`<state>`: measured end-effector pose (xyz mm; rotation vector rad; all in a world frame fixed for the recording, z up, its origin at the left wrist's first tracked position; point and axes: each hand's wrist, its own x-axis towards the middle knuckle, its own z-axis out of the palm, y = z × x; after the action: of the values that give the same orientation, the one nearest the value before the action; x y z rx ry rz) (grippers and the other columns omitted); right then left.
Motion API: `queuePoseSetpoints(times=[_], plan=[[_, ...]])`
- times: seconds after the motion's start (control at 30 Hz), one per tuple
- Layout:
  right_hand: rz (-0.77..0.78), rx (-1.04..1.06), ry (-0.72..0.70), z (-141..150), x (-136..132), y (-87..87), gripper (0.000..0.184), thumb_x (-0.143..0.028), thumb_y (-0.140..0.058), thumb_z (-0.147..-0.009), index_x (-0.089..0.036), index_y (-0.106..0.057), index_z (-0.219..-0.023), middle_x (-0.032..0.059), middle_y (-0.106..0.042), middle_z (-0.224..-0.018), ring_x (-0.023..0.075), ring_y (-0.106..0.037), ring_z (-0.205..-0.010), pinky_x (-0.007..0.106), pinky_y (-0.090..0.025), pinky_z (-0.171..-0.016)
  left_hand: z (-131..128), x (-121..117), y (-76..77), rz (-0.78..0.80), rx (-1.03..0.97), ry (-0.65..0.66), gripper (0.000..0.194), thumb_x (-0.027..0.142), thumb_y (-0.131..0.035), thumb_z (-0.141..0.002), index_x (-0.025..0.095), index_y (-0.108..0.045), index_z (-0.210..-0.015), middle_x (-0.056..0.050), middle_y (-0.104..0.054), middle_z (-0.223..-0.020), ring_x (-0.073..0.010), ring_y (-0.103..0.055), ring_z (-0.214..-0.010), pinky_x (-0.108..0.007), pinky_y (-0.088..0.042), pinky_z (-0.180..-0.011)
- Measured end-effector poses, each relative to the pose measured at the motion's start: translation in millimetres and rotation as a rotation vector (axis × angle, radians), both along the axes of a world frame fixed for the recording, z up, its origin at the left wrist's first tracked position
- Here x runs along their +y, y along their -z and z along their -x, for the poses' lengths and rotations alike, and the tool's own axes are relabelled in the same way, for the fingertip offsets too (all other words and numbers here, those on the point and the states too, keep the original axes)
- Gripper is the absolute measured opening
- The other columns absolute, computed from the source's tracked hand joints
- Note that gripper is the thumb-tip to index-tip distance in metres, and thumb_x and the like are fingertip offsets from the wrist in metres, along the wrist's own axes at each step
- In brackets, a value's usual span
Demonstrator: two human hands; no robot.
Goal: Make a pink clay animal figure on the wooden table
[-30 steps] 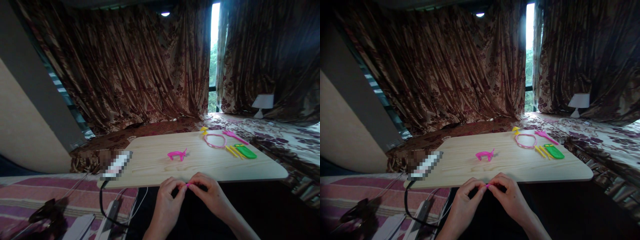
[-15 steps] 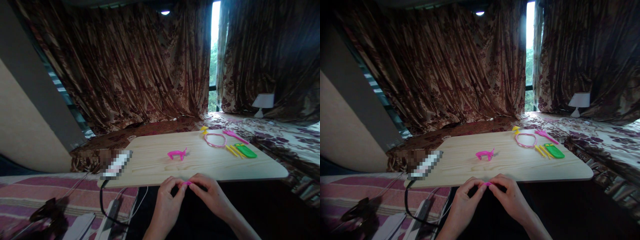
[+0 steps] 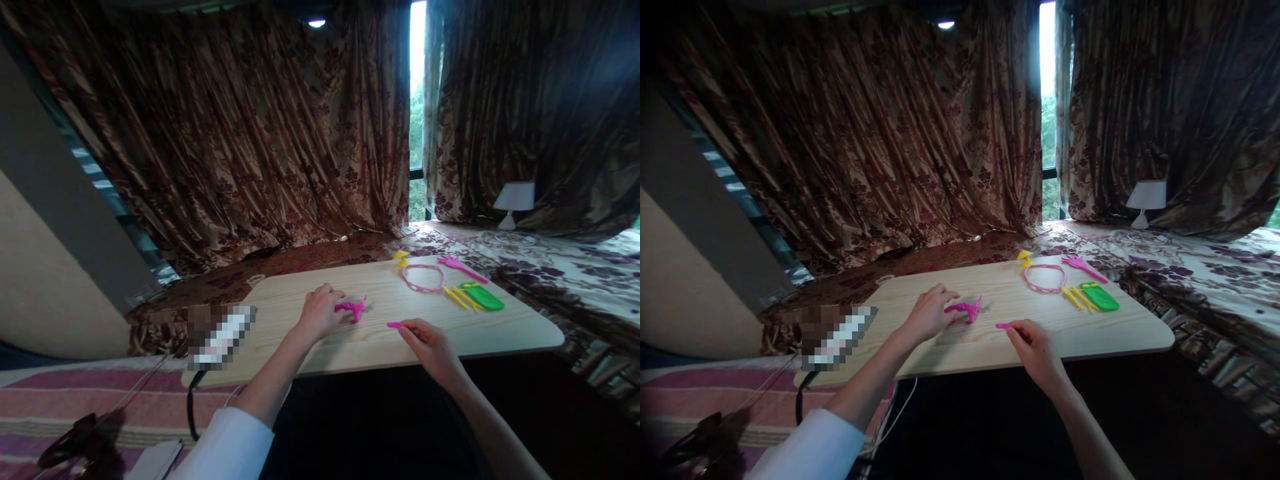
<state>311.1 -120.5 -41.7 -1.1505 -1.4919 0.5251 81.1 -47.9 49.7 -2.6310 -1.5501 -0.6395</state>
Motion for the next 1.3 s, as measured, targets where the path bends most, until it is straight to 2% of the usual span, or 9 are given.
queuePoseSetpoints(times=[0.2, 0.37, 0.57, 0.67, 0.73, 0.87, 1.03, 1.2, 1.3], plan=[[-0.006, -0.037, 0.037, -1, 0, 3.7, 0.027, -0.039, -0.053, -0.086, -0.016, -0.068, -0.085, 0.0051, -0.068, -0.076, 0.0181, -0.061, -0.069, 0.027, -0.048, -0.062, -10, 27, -1.3, 0.113, 0.165, 0.11, 0.029, 0.031, -0.054, -0.088, 0.017, -0.055, -0.114, -0.009, -0.058, -0.118, -0.0212, -0.059, -0.099, -0.043, -0.05, -0.084], [-0.027, -0.117, 0.066, -5, 9, -2.4, 0.028, -0.037, -0.05, -0.087, -0.018, -0.07, -0.092, 0.0051, -0.069, -0.079, 0.0183, -0.062, -0.071, 0.028, -0.048, -0.065, 0, 31, -15.7, 0.13, 0.057, 0.188, 0.028, 0.031, -0.054, -0.088, 0.016, -0.057, -0.111, -0.008, -0.059, -0.114, -0.0205, -0.06, -0.097, -0.042, -0.05, -0.083], [-0.086, -0.238, 0.088, -8, 21, -12.7, 0.023, -0.021, -0.059, -0.077, -0.018, -0.071, -0.097, 0.0078, -0.067, -0.081, 0.0226, -0.061, -0.077, 0.036, -0.047, -0.074, 19, 4, -41.9, 0.156, -0.254, 0.345, 0.025, 0.034, -0.055, -0.086, 0.017, -0.068, -0.1, -0.007, -0.067, -0.102, -0.02, -0.059, -0.099, -0.034, -0.044, -0.09], [-0.153, -0.232, 0.101, 0, 11, -27.2, 0.027, -0.021, -0.06, -0.077, -0.017, -0.068, -0.102, 0.0113, -0.065, -0.098, 0.0269, -0.058, -0.095, 0.043, -0.043, -0.087, 19, -15, -47.3, 0.206, -0.387, 0.414, 0.027, 0.034, -0.055, -0.086, 0.015, -0.068, -0.101, -0.009, -0.068, -0.103, -0.0212, -0.06, -0.101, -0.034, -0.045, -0.089], [-0.199, -0.208, 0.085, 9, 0, -40.9, 0.025, -0.023, -0.056, -0.082, -0.019, -0.065, -0.105, 0.0103, -0.064, -0.104, 0.0246, -0.057, -0.097, 0.041, -0.044, -0.088, 16, -28, -48.9, 0.244, -0.453, 0.456, 0.028, 0.032, -0.055, -0.086, 0.015, -0.066, -0.106, -0.01, -0.067, -0.105, -0.0211, -0.061, -0.1, -0.033, -0.046, -0.087], [-0.247, -0.149, 0.01, 29, -19, -66.0, 0.023, -0.024, -0.056, -0.085, -0.021, -0.061, -0.107, 0.0062, -0.065, -0.098, 0.0186, -0.061, -0.088, 0.031, -0.051, -0.078, 7, -47, -52.9, 0.284, -0.531, 0.515, 0.029, 0.029, -0.056, -0.086, 0.017, -0.064, -0.111, -0.011, -0.064, -0.111, -0.0226, -0.06, -0.103, -0.033, -0.047, -0.084], [-0.208, -0.026, -0.055, 29, -26, -79.6, 0.024, -0.028, -0.053, -0.088, -0.02, -0.06, -0.11, 0.0083, -0.066, -0.102, 0.0203, -0.063, -0.092, 0.033, -0.052, -0.08, 1, -61, -61.8, 0.271, -0.539, 0.53, 0.027, 0.025, -0.058, -0.084, 0.021, -0.066, -0.109, -0.009, -0.063, -0.106, -0.0219, -0.058, -0.101, -0.037, -0.043, -0.091], [0.006, 0.173, -0.366, 19, -14, -90.9, 0.034, -0.03, -0.058, -0.085, -0.022, -0.056, -0.118, 0.0084, -0.061, -0.122, 0.0232, -0.056, -0.114, 0.036, -0.049, -0.091, -3, -68, -67.5, 0.332, -0.518, 0.584, 0.029, 0.023, -0.059, -0.083, 0.023, -0.066, -0.111, -0.007, -0.062, -0.104, -0.021, -0.058, -0.099, -0.035, -0.043, -0.091], [0.065, 0.145, -0.512, 21, -6, -97.9, 0.035, -0.03, -0.059, -0.084, -0.022, -0.058, -0.118, 0.0068, -0.064, -0.12, 0.0224, -0.06, -0.11, 0.037, -0.05, -0.091, -3, -69, -68.9, 0.384, -0.532, 0.61, 0.029, 0.023, -0.059, -0.083, 0.025, -0.067, -0.111, -0.006, -0.06, -0.102, -0.0198, -0.058, -0.097, -0.033, -0.044, -0.089]])
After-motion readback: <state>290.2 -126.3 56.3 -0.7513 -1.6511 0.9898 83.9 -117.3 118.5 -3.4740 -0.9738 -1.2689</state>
